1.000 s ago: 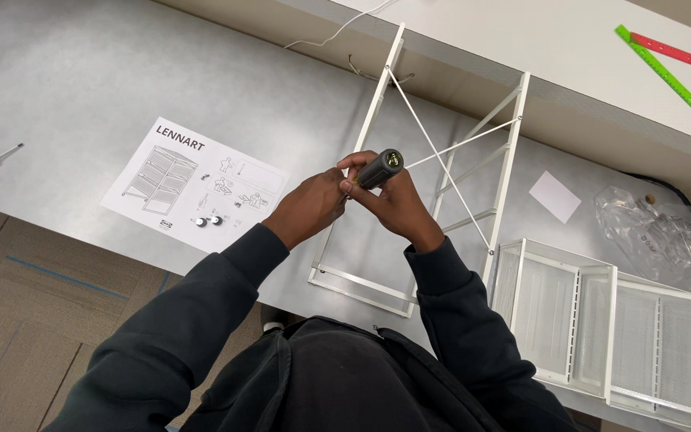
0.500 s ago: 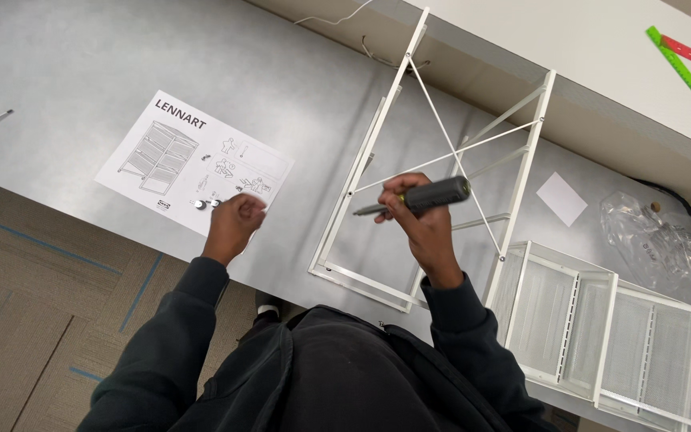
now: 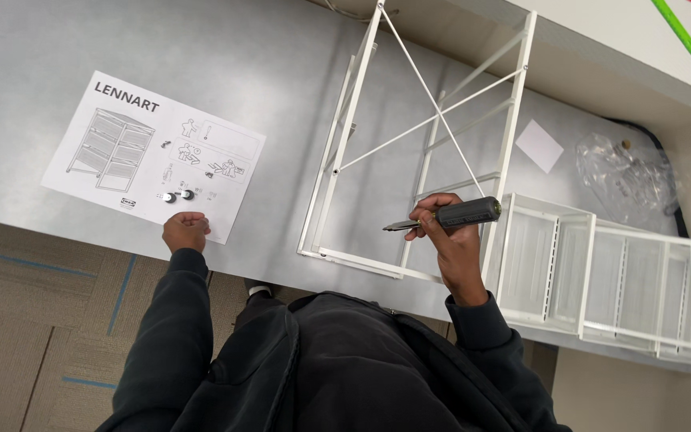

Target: The person uses a screwdriver to attach metal frame components and then picks up white mesh shelves.

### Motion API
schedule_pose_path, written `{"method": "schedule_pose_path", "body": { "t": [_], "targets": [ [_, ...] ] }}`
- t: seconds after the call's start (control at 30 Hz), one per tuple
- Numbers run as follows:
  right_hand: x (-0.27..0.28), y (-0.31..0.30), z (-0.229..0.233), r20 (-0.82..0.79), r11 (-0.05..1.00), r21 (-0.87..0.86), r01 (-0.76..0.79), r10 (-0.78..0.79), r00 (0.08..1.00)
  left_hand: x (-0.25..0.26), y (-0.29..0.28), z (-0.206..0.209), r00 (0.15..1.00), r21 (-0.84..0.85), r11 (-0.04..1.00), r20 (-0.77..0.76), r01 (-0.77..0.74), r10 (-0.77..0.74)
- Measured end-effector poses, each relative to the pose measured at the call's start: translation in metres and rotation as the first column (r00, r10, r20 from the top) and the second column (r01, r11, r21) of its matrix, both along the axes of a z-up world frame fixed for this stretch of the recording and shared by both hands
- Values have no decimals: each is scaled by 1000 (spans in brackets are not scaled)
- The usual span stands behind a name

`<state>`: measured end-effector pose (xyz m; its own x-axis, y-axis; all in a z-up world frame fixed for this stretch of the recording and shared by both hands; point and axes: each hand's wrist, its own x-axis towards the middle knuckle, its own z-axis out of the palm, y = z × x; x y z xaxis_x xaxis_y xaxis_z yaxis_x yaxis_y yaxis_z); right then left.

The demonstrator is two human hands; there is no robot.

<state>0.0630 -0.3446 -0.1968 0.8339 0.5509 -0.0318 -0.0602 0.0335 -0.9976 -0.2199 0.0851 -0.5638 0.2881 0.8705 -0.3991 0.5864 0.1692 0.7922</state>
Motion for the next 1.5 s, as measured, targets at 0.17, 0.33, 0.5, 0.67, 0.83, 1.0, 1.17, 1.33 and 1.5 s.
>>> {"method": "schedule_pose_path", "body": {
  "t": [0.17,0.33,0.5,0.67,0.83,1.0,1.17,1.33,1.5],
  "targets": [
    [-24,-8,1,-11,996,-26,85,-85,996,14,2,12,971,-99,985,179,-139,156],
    [-42,-10,4,29,987,-18,161,-161,987,12,-6,44,944,-65,985,283,-161,173],
    [-58,-18,17,101,957,-46,287,-281,954,30,-26,82,959,24,990,247,135,-137],
    [-74,-19,12,124,915,-36,401,-394,911,54,-30,127,886,113,946,332,304,-325],
    [-75,-24,19,180,880,-35,474,-461,869,54,-31,151,837,118,914,369,389,-404],
    [-46,-68,17,429,865,-22,501,-444,787,46,-45,166,745,-49,861,529,506,-407],
    [-4,-96,23,464,879,39,476,-437,770,60,-72,167,730,-5,875,554,485,-401],
    [40,-113,13,485,912,119,391,-398,779,91,-112,229,690,151,893,585,423,-426],
    [66,-110,14,498,964,50,260,-250,831,111,-131,284,616,387,867,612,314,-496]
  ]
}}
